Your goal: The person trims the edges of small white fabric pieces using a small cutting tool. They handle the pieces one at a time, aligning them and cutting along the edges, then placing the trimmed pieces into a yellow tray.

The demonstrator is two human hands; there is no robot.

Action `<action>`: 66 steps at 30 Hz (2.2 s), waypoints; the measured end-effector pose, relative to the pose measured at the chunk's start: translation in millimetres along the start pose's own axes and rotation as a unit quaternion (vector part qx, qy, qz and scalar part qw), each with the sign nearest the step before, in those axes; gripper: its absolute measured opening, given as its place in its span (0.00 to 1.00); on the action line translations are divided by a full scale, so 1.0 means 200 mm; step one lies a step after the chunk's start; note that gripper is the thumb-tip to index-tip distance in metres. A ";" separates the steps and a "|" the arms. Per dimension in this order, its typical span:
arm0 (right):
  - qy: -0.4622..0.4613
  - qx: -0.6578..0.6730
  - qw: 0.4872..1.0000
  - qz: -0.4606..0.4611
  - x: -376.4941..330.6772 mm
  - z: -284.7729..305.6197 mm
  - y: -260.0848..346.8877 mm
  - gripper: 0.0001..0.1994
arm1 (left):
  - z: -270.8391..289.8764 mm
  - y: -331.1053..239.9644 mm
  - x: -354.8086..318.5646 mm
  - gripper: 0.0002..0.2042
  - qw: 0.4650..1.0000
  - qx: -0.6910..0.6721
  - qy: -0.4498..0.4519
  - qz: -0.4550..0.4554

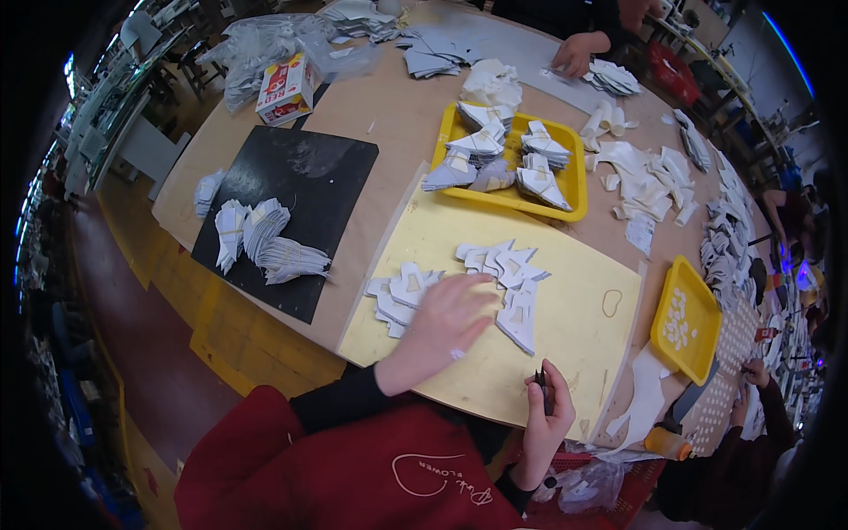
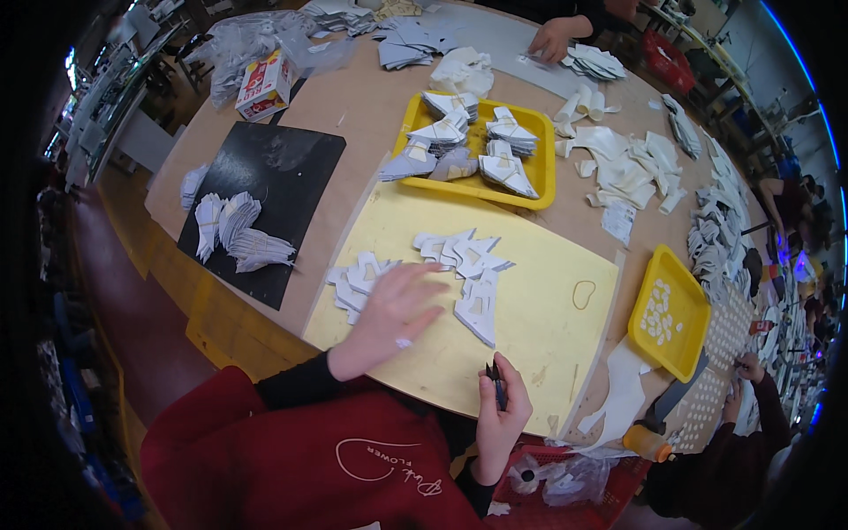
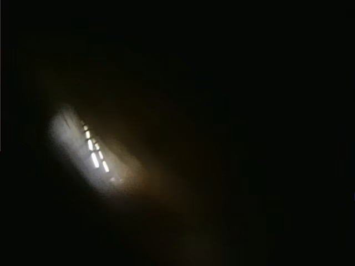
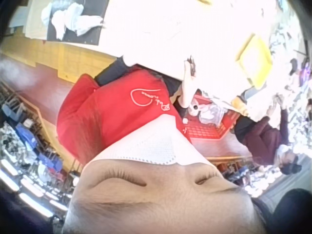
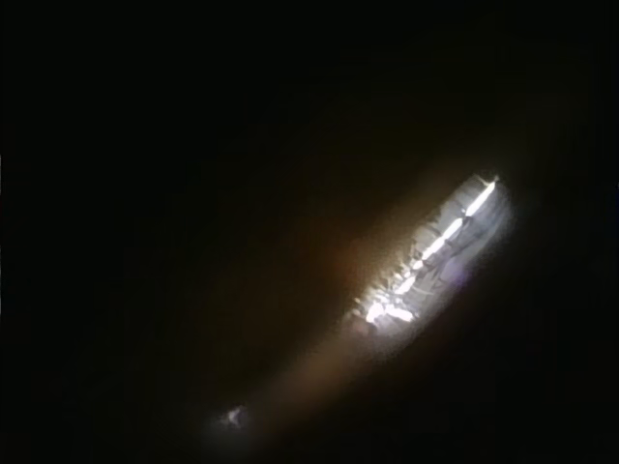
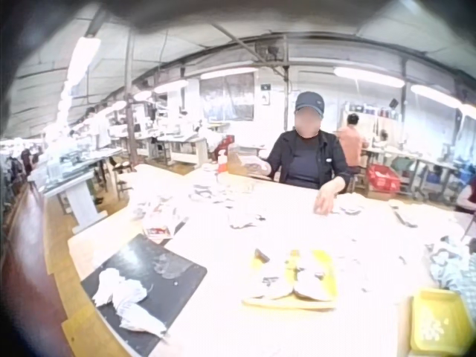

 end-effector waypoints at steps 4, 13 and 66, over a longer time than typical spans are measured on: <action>0.008 0.027 1.000 -0.010 0.02 -0.04 0.01 0.17 | 0.25 0.19 -0.09 0.17 0.990 0.044 -0.044 0.128; 0.058 0.010 0.997 0.051 0.04 -0.16 0.09 0.15 | 0.32 0.21 -0.18 0.13 0.993 -0.068 0.034 0.094; 0.000 -0.047 0.971 0.235 0.00 -0.23 0.33 0.11 | 0.05 -0.15 -0.17 0.03 0.818 -0.564 0.061 0.096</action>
Point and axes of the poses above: each hand's wrist, its own x-axis towards the middle knuckle, its own z-axis out of the back of the hand, y = z × x, the point moved 5 cm from there along x, towards the middle knuckle, and after that the axes turned 11 degrees about y, right-handed, at the moved point
